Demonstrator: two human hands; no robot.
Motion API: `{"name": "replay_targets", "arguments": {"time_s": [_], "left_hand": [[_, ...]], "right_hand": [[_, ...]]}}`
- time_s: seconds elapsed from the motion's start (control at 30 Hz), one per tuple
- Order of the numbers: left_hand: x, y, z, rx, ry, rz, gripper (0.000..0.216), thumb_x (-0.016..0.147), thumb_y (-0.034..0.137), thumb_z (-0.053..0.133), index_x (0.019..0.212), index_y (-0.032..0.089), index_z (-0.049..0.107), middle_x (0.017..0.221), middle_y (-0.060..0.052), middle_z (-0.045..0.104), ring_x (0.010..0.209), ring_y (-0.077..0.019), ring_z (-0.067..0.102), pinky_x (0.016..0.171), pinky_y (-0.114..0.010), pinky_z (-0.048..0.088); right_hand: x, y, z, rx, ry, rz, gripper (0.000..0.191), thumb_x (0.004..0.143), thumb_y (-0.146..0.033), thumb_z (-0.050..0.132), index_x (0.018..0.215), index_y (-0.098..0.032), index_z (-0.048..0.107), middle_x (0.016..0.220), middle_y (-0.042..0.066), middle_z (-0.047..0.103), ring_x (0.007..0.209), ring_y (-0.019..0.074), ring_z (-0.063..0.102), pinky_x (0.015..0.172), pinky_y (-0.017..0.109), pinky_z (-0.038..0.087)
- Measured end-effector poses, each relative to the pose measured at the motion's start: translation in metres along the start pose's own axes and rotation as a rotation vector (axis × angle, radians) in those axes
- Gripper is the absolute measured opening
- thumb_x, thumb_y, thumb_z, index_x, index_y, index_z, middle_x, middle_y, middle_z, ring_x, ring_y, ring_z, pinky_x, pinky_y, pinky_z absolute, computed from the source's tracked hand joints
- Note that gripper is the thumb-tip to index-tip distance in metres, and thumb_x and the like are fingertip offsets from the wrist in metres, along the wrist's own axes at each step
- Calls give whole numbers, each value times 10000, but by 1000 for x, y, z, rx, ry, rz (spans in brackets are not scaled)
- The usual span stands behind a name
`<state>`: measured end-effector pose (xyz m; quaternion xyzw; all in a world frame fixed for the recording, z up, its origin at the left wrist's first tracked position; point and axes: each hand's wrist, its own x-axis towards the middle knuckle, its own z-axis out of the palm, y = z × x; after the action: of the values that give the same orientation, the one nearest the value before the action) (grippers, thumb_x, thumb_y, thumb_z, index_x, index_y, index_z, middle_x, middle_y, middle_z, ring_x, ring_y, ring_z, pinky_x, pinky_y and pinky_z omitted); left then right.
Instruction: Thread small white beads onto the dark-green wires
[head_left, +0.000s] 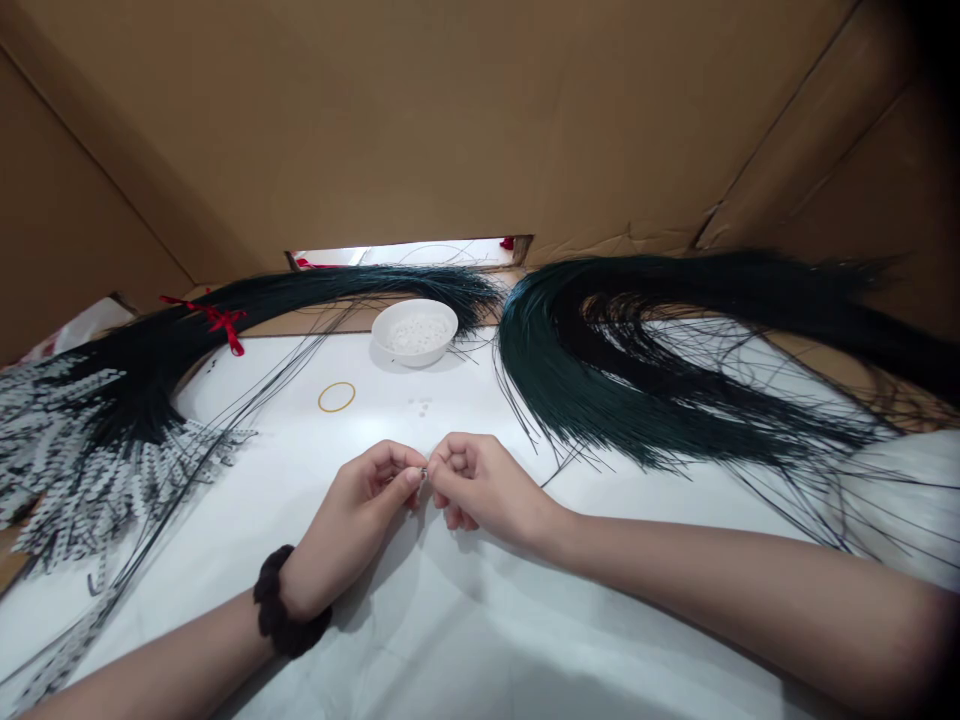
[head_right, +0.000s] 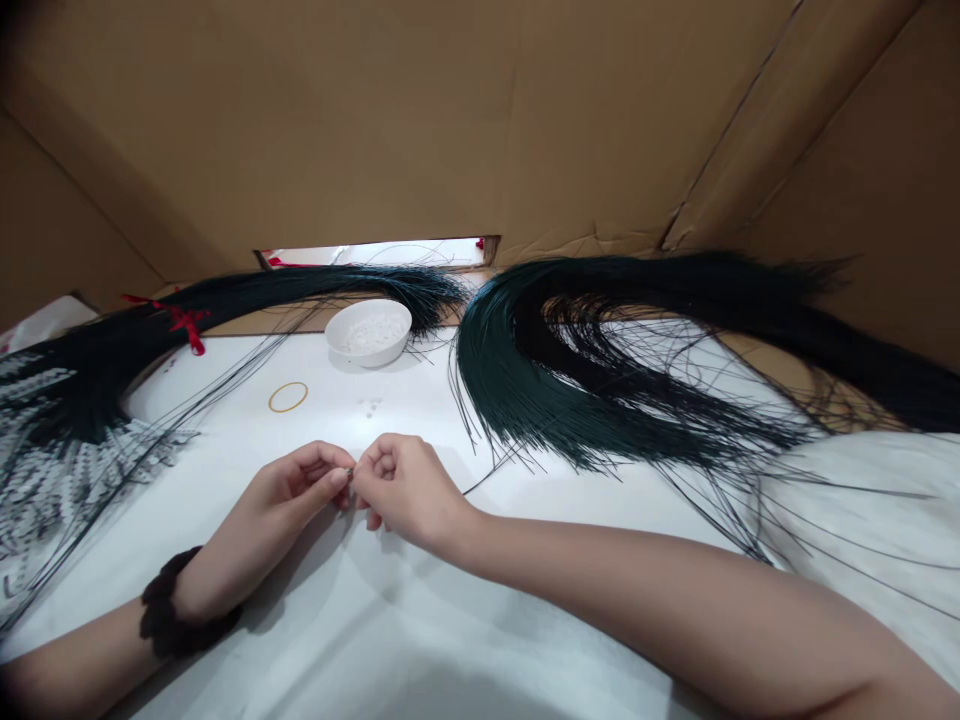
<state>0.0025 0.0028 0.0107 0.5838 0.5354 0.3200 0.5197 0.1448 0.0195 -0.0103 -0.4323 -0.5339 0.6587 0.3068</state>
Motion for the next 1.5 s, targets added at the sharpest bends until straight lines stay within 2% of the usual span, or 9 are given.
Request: {"name": "replay_targets", "arguments": {"time_s": [0.2,0.6,0.87,1.1,1.33,1.5], "left_hand": [[1,-1,-1,-105,-40,-35,108,779,242,473,737,153,517,613,8,530,601,-123,496,598,-244,375],[-1,-2,0,104,40,69,105,799,257,449,784,172,509,700,-1,569,636,-131,524,591,-238,396],[-3,-7,-1,226,84,156,97,804,233,448,804,185,532,789,-15,608,709,-147,568,632,-245,422],[-4,-5,-2,251,84,124,117,805,255,441,821,182,531,810,-22,604,717,-149,567,635,-253,432],[-2,-7,-1,285,100,168,102,788,238,450,800,186,537,782,-23,607,718,-160,567,645,-272,439],[-3,-9,-2,391,131,194,99,792,230,450,792,191,541,779,-17,603,720,-154,561,664,-272,431]], "right_hand": [[2,2,-1,10,-13,-16,54,718,-161,435,674,-147,462,558,-18,513,399,48,470,341,136,310],[-2,3,1,-25,-18,-33,137,788,-269,422,728,-152,461,597,-14,509,431,48,477,393,147,370],[-3,3,2,-76,-18,-46,120,788,-252,421,719,-161,456,595,-20,505,438,49,478,407,153,378],[-2,2,0,-63,-20,-64,124,787,-253,425,719,-155,458,595,-16,505,435,46,476,390,141,360],[1,5,-1,-72,-27,-60,147,794,-279,428,740,-149,471,594,-8,527,434,53,490,366,142,338],[2,8,-1,-49,-58,-61,153,806,-282,420,749,-148,470,607,-2,538,448,57,501,380,149,364]]}}
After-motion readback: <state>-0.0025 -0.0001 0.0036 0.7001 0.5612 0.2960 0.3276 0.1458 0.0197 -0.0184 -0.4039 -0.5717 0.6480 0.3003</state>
